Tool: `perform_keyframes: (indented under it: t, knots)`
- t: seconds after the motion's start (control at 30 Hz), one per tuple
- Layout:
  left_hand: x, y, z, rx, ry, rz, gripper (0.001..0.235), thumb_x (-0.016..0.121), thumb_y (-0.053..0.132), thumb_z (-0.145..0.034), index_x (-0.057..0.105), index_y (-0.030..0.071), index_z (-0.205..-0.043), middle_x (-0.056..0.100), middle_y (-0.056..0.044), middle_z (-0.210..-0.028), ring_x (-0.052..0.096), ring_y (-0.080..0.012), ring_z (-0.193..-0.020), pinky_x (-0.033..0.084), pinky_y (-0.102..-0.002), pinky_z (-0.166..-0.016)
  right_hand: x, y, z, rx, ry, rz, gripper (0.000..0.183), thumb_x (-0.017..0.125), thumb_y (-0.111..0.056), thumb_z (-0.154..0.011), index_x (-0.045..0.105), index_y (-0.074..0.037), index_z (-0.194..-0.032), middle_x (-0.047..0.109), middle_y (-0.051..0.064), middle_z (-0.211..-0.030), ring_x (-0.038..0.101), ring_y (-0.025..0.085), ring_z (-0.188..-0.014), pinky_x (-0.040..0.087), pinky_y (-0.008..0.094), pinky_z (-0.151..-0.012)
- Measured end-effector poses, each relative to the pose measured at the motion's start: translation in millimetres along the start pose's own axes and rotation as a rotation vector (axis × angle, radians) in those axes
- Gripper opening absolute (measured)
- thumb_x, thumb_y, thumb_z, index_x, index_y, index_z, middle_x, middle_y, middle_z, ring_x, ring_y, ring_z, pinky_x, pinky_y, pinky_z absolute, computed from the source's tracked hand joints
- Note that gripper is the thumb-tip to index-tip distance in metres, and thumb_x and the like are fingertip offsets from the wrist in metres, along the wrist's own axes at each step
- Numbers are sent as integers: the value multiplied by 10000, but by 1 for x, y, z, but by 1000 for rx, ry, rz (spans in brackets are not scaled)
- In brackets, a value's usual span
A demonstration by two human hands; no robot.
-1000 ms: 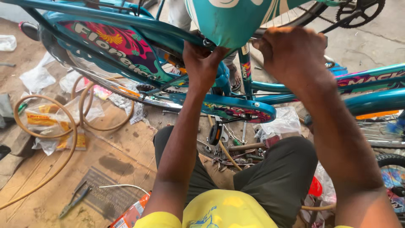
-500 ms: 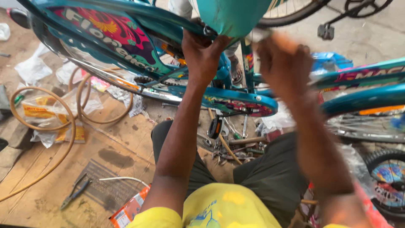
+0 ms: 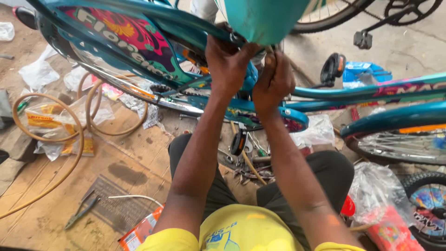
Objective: The person sits on the floor and uses a wrench to tighten bolts on the bicycle frame near the seat post. They repeatedly adjust the wrench and reposition their hands to secure the connection.
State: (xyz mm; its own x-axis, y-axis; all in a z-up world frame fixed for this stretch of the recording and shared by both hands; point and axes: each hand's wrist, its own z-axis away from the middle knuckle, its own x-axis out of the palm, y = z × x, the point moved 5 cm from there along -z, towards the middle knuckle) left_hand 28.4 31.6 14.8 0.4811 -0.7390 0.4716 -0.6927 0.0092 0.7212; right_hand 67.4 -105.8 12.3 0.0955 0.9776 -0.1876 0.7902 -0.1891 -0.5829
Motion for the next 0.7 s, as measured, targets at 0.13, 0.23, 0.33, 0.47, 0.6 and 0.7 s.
perform_keyframes:
  t: [0.13, 0.23, 0.33, 0.47, 0.6, 0.7]
  knots:
    - [3, 5, -5, -5, -38, 55, 481, 809, 31, -936, 457, -28, -1259, 677, -125, -1081, 721, -191, -999, 632, -330, -860, -37, 2, -28, -58, -348, 64, 161, 666, -259, -1100, 683, -104, -1056, 668, 108, -765, 658, 309, -636, 477, 426, -611]
    - [0, 7, -6, 21, -41, 34, 491, 813, 19, -949, 452, -34, -1277, 687, -148, -1111, 731, -207, -1018, 636, -341, -884, -71, -21, -77, -345, -621, 461, 134, 640, -257, -1134, 739, -167, -1131, 713, 54, -797, 672, 294, -644, 546, 472, -702]
    - [3, 8, -3, 14, -56, 18, 495, 798, 30, -950, 454, -38, -1299, 703, -163, -1132, 743, -219, -1028, 634, -341, -900, -73, -50, -125, -540, -697, 803, 198, 704, -374, -1102, 741, -198, -1019, 674, 90, -714, 679, 311, -642, 505, 472, -601]
    - [3, 11, -4, 1, -53, 35, 500, 784, 39, -956, 432, -22, -1306, 712, -155, -1129, 750, -222, -1063, 641, -344, -963, -65, -53, -130, -644, -710, 764, 124, 692, -320, -1045, 732, -208, -1082, 688, 91, -740, 682, 310, -628, 498, 444, -560]
    - [3, 9, -3, 22, -44, 45, 518, 807, 27, -955, 448, -33, -1324, 683, -147, -1177, 715, -216, -1102, 610, -338, -982, -53, -5, -68, -524, -322, 540, 86, 653, -215, -1067, 694, -156, -1114, 652, 81, -788, 626, 270, -666, 473, 397, -594]
    - [3, 8, -2, 18, -25, 32, 501, 809, 7, -952, 455, -41, -1305, 685, -156, -1163, 714, -223, -1087, 611, -350, -962, -3, 14, 1, -107, 1, 66, 65, 620, -145, -1090, 661, -97, -1107, 614, 84, -814, 572, 235, -701, 450, 366, -628]
